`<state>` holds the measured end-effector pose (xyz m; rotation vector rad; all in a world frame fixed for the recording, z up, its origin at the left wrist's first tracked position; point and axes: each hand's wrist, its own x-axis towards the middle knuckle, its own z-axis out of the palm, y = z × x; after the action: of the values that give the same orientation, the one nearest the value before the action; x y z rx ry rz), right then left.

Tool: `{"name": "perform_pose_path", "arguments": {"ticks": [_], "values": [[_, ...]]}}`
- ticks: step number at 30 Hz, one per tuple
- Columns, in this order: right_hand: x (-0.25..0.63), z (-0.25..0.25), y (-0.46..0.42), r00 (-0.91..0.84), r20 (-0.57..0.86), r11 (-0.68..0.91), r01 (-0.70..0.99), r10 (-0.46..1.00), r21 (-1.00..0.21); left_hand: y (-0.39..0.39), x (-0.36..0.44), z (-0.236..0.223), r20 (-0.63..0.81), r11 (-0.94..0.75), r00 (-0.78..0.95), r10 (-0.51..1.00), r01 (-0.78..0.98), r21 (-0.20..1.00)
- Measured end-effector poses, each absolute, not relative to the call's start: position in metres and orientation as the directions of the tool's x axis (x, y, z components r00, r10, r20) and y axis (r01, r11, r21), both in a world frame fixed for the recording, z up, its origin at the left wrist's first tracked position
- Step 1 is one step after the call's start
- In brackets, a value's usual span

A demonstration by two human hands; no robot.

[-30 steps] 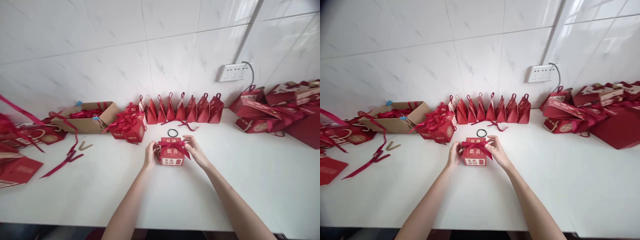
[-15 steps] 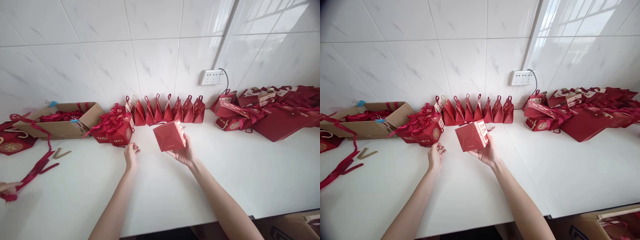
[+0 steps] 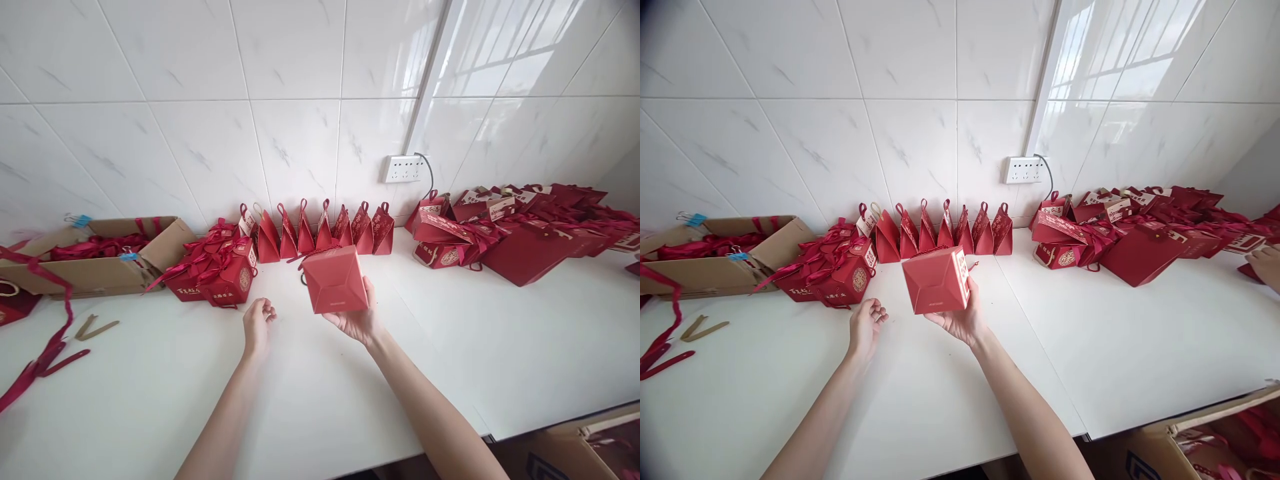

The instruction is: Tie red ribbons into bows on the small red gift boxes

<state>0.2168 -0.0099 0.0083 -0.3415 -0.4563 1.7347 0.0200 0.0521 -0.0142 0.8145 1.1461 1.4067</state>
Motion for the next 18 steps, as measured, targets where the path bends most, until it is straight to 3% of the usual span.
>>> {"name": "perform_pose_path", "arguments": {"ticks": [3, 6, 7, 9, 11, 12, 13, 15, 18], "values": [[0.216, 0.004, -0.011, -0.179, 0.044, -0.122, -0.813, 0.983, -0.569, 0.052, 0.020, -0.017, -0.093, 0.048, -0.155, 0.984, -0.268, 0.962], [0.214, 0.003, -0.013, -0.251, 0.013, -0.194, -0.779, 0.968, -0.597, 0.044, 0.022, -0.012, -0.034, -0.003, -0.172, 0.984, -0.214, 0.977], [0.212, 0.003, -0.014, -0.271, 0.001, -0.217, -0.774, 0.963, -0.595, 0.038, 0.024, -0.008, 0.047, -0.078, -0.180, 0.983, -0.169, 0.982], [0.208, 0.003, -0.014, -0.290, -0.025, -0.247, -0.766, 0.957, -0.594, 0.024, 0.032, 0.004, 0.352, -0.356, -0.157, 0.923, 0.003, 0.934], [0.203, 0.002, -0.015, -0.281, -0.054, -0.257, -0.758, 0.958, -0.600, 0.008, 0.043, 0.021, 0.676, -0.648, -0.055, 0.735, 0.237, 0.724], [0.201, 0.001, -0.015, -0.277, -0.072, -0.263, -0.750, 0.958, -0.607, 0.000, 0.048, 0.030, 0.768, -0.723, 0.005, 0.641, 0.339, 0.602], [0.200, 0.000, -0.015, -0.278, -0.089, -0.272, -0.739, 0.956, -0.617, -0.006, 0.054, 0.039, 0.807, -0.744, 0.045, 0.589, 0.420, 0.520], [0.198, -0.003, -0.015, -0.294, -0.110, -0.295, -0.713, 0.949, -0.636, -0.013, 0.061, 0.054, 0.805, -0.711, 0.084, 0.587, 0.528, 0.463], [0.197, -0.007, -0.014, -0.317, -0.122, -0.318, -0.697, 0.941, -0.643, -0.012, 0.063, 0.068, 0.714, -0.644, 0.126, 0.689, 0.557, 0.523]]}}
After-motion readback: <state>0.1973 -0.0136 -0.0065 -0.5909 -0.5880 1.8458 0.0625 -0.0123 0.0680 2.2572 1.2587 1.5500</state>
